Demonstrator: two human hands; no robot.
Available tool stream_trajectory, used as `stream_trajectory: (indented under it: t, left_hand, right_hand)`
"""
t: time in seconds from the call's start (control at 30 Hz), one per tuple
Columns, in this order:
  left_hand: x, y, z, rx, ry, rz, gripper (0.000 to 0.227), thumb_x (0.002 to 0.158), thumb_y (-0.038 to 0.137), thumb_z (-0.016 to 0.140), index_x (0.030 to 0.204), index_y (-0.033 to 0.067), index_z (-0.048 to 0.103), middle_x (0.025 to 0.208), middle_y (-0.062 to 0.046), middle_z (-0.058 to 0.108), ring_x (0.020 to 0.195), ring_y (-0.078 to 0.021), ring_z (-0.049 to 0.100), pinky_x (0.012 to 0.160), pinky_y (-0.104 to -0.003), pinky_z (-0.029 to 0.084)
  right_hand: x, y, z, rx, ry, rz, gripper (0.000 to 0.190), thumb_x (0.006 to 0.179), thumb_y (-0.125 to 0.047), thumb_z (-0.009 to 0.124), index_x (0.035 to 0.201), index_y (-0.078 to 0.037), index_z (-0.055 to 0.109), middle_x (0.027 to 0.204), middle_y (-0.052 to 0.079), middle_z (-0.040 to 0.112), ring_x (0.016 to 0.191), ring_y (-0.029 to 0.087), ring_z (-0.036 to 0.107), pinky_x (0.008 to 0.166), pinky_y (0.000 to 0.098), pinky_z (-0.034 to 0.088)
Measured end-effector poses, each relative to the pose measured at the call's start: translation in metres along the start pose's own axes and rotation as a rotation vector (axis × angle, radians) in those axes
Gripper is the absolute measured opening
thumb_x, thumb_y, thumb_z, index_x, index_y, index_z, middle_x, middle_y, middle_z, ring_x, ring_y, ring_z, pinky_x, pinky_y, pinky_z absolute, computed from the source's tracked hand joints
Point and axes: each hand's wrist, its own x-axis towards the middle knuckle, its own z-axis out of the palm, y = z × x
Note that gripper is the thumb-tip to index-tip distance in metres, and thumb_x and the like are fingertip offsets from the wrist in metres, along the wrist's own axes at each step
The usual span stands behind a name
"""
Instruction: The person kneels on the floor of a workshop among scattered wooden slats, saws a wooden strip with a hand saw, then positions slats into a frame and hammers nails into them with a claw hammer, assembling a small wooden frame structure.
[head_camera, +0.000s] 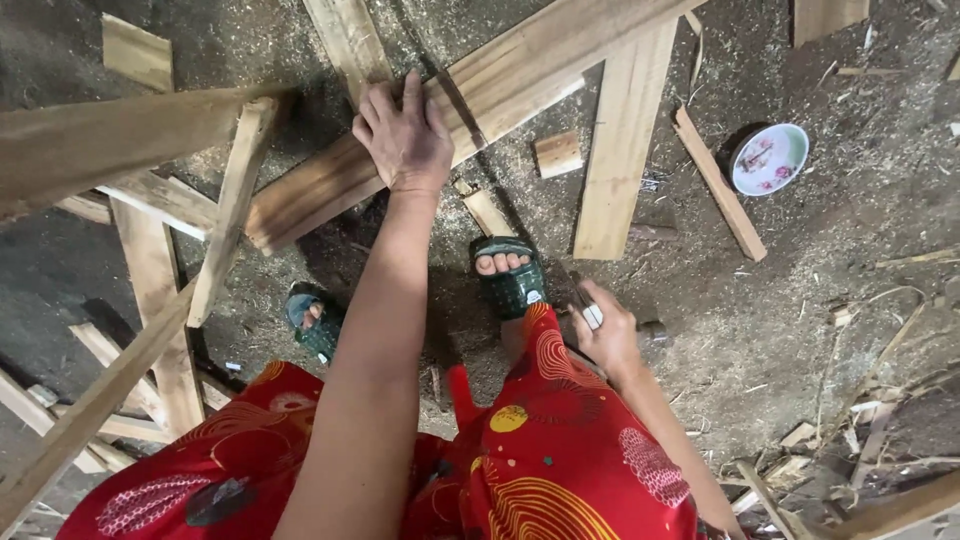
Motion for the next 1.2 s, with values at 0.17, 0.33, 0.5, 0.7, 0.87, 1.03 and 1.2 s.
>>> stream_trajectory:
  t: [0.17,0.33,0.5,0.7,0.87,1.03,1.2]
  left_hand:
    - [-0.007,0.002,0.010,-0.055,0.138,0.035,0.043,0.099,0.044,0.050,0.125,0.0150,0.068,0.114,-0.012,0.052,0.109,-0.0296,0.047,0.099,-0.047,0.032]
    - [-0.002,0.006,0.009,0.011,0.092,-0.120,0.022,0.099,0.036,0.052,0.114,0.0237,0.062,0.108,-0.013,0.049,0.100,-0.0328,0.046,0.094,-0.045,0.034]
    - [-0.007,0.006,-0.001,-0.029,0.157,0.000,0.020,0.101,0.037,0.054,0.115,0.0254,0.062,0.110,-0.008,0.052,0.104,-0.0277,0.049,0.096,-0.046,0.035]
    - [-0.008,-0.001,0.000,-0.109,0.117,0.056,0.048,0.090,0.047,0.070,0.124,0.0151,0.057,0.128,-0.016,0.049,0.120,-0.0354,0.046,0.102,-0.052,0.030]
    - [-0.010,-0.007,-0.019,-0.077,-0.119,0.215,0.101,0.077,0.060,0.088,0.148,0.0102,0.037,0.135,-0.021,0.044,0.127,-0.0382,0.039,0.107,-0.054,0.023]
    - [0.003,-0.005,-0.032,-0.100,-0.338,0.243,0.044,0.070,0.046,0.080,0.102,0.0164,0.074,0.095,-0.011,0.066,0.092,-0.0373,0.070,0.083,-0.051,0.056]
    - [-0.019,0.027,-0.139,-0.406,-0.510,0.330,0.027,0.071,0.036,0.087,0.081,0.0154,0.073,0.074,-0.012,0.066,0.079,-0.0363,0.069,0.072,-0.047,0.049]
  right_hand:
    - [0.056,-0.042,0.008,0.016,0.036,0.035,0.045,0.082,-0.008,0.072,0.124,0.003,0.065,0.107,0.023,0.073,0.085,0.035,0.073,0.072,0.0394,0.058]
    - [0.021,-0.034,0.002,0.080,0.051,0.003,0.048,0.086,-0.007,0.070,0.133,-0.001,0.059,0.116,0.022,0.071,0.088,0.033,0.073,0.073,0.0385,0.059]
    - [-0.042,0.006,0.002,0.302,-0.049,0.307,0.046,0.086,-0.011,0.071,0.130,-0.001,0.063,0.086,0.010,0.073,0.066,0.016,0.064,0.056,0.0280,0.051]
    - [-0.012,-0.013,-0.045,0.088,-0.062,0.356,0.045,0.085,-0.017,0.072,0.125,0.002,0.066,0.093,0.018,0.077,0.068,0.025,0.073,0.060,0.0337,0.058]
    - [-0.033,-0.011,-0.057,0.525,0.055,0.357,0.032,0.089,-0.023,0.069,0.111,0.000,0.069,0.083,0.006,0.072,0.064,0.012,0.062,0.056,0.0234,0.048]
    - [-0.039,-0.003,-0.062,0.468,0.475,0.339,0.012,0.086,-0.005,0.075,0.097,-0.005,0.069,0.078,0.009,0.069,0.067,0.011,0.055,0.065,0.0311,0.047]
    - [-0.058,-0.016,-0.088,0.500,0.604,0.214,0.016,0.086,-0.010,0.078,0.096,-0.003,0.067,0.080,0.014,0.069,0.066,0.013,0.056,0.065,0.0336,0.048]
